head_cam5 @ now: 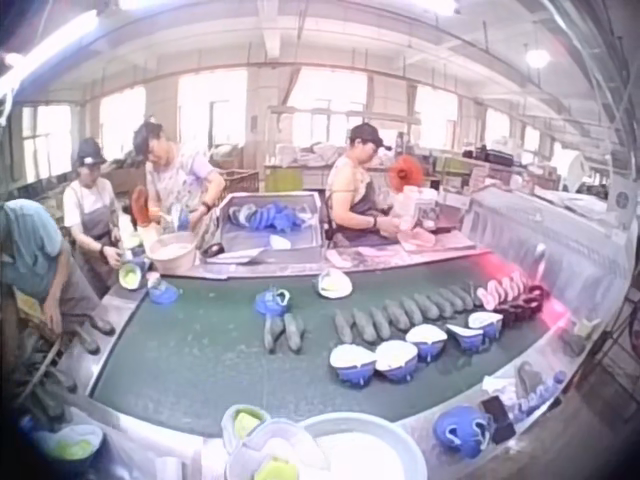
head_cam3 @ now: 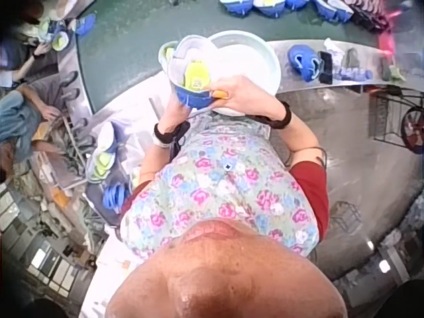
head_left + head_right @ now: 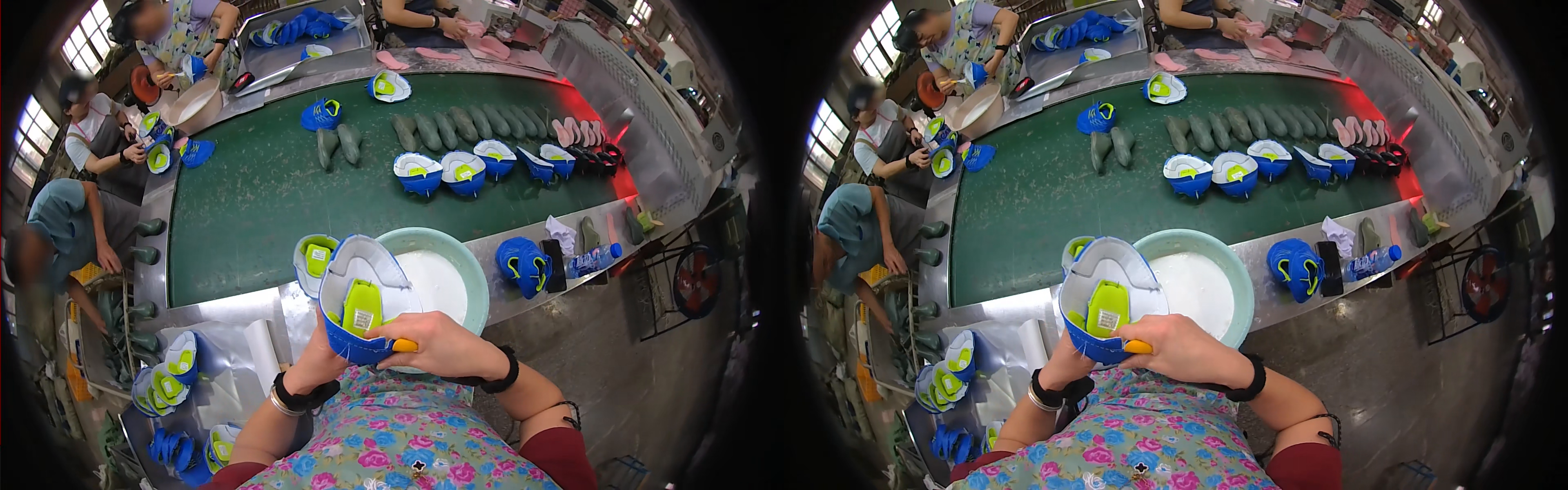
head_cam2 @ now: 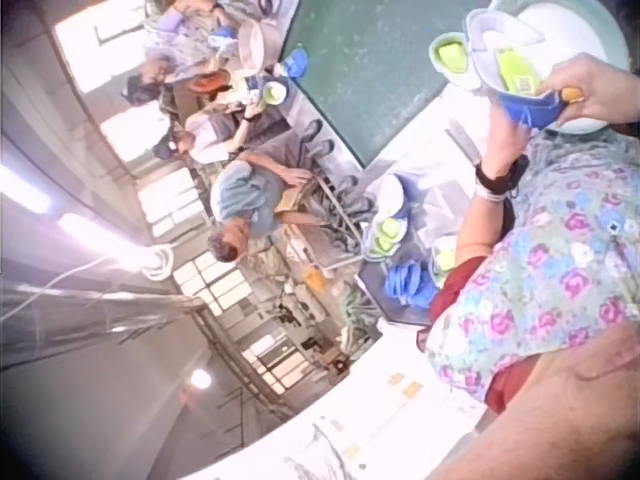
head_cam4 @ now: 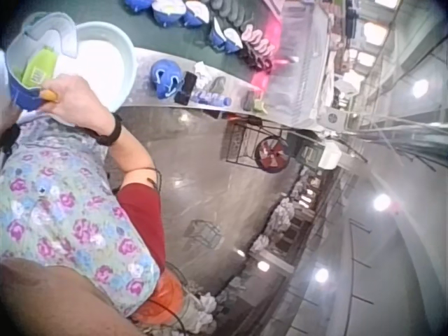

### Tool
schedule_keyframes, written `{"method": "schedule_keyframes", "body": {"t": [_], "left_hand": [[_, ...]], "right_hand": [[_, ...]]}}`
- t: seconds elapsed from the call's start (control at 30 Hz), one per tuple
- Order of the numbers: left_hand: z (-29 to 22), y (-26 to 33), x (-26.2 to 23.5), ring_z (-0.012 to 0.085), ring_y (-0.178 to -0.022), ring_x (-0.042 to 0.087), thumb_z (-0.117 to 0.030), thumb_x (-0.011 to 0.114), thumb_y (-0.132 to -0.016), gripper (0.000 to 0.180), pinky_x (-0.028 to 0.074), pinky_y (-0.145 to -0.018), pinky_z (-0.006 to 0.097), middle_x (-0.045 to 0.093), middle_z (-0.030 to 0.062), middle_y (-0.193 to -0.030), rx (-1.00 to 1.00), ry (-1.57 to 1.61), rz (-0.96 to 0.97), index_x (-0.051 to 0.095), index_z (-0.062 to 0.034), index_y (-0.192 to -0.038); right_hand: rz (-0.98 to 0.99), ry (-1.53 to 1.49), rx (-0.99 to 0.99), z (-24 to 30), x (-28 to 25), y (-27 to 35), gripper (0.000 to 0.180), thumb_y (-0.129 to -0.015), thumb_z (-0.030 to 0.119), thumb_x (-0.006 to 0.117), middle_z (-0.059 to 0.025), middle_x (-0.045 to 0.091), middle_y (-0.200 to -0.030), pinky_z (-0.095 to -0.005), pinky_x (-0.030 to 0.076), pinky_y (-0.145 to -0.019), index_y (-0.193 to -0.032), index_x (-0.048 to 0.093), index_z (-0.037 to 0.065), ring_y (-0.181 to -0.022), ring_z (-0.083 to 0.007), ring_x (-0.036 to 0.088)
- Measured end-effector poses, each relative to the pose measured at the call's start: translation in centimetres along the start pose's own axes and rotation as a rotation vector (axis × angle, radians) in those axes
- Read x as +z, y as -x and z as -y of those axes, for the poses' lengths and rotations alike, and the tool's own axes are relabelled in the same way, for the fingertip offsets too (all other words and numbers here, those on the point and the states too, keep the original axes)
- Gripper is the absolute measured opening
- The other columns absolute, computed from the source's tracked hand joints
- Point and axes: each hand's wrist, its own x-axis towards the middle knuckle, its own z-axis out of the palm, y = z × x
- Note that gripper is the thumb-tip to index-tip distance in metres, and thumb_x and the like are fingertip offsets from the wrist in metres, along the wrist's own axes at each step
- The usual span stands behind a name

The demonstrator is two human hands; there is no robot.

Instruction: The person paints the interior of blue shoe uppers with a white substance using a brush. They repeatedly dip the brush into a bowl of white liquid and apply it to the inside of the shoes, which are arranged on a green conveyor belt. The person handles the shoes one at a time, placing them back on the belt after painting.

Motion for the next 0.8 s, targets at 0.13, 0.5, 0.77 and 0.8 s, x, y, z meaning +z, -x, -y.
{"method": "schedule_keyframes", "body": {"t": [0.13,0.5,0.77,0.8], "left_hand": [[0.4,-0.1,0.3,0.0251,-0.125,0.049,-0.002,0.06,-0.09,0.073,0.042,-0.103,0.038,0.043,0.016,-0.138,0.023,0.098,-0.189,0.016,-0.0049,-0.148],[-1.8,9.5,-1.9,0.0239,-0.112,0.06,-0.004,0.063,-0.088,0.056,0.048,-0.097,0.036,0.058,0.0141,-0.129,-0.706,0.33,0.096,0.041,-0.0018,-0.139],[-0.6,11.4,-3.2,0.0176,-0.106,0.061,0.003,0.062,-0.089,0.046,0.052,-0.089,0.032,0.061,0.0119,-0.123,-0.781,0.516,0.321,0.048,0.0017,-0.133],[-0.2,11.1,-3.0,0.0182,-0.107,0.061,-0.001,0.062,-0.091,0.044,0.052,-0.089,0.032,0.06,0.0121,-0.125,-0.869,0.482,0.269,0.047,0.0023,-0.132]], "right_hand": [[-0.019,-0.066,-0.018,0.8,0.3,0.2,0.032,-0.082,0.017,0.074,-0.0154,0.067,-0.091,-0.0366,0.052,-0.075,-0.111,0.067,0.006,-0.081,-0.032,0.065],[-0.703,0.192,0.299,-4.8,-2.8,4.9,0.019,-0.089,0.02,0.069,-0.0118,0.067,-0.088,-0.0341,0.049,-0.066,-0.089,0.07,0.0,-0.072,-0.0246,0.063],[-0.71,0.155,0.481,-13.0,1.2,6.2,0.02,-0.078,0.016,0.076,-0.0177,0.069,-0.078,-0.0338,0.053,-0.066,-0.084,0.072,-0.002,-0.071,-0.0294,0.068],[-0.693,0.173,0.476,-13.8,1.9,5.8,0.018,-0.077,0.014,0.076,-0.0181,0.069,-0.08,-0.0347,0.053,-0.067,-0.085,0.072,-0.001,-0.072,-0.0306,0.068]]}}
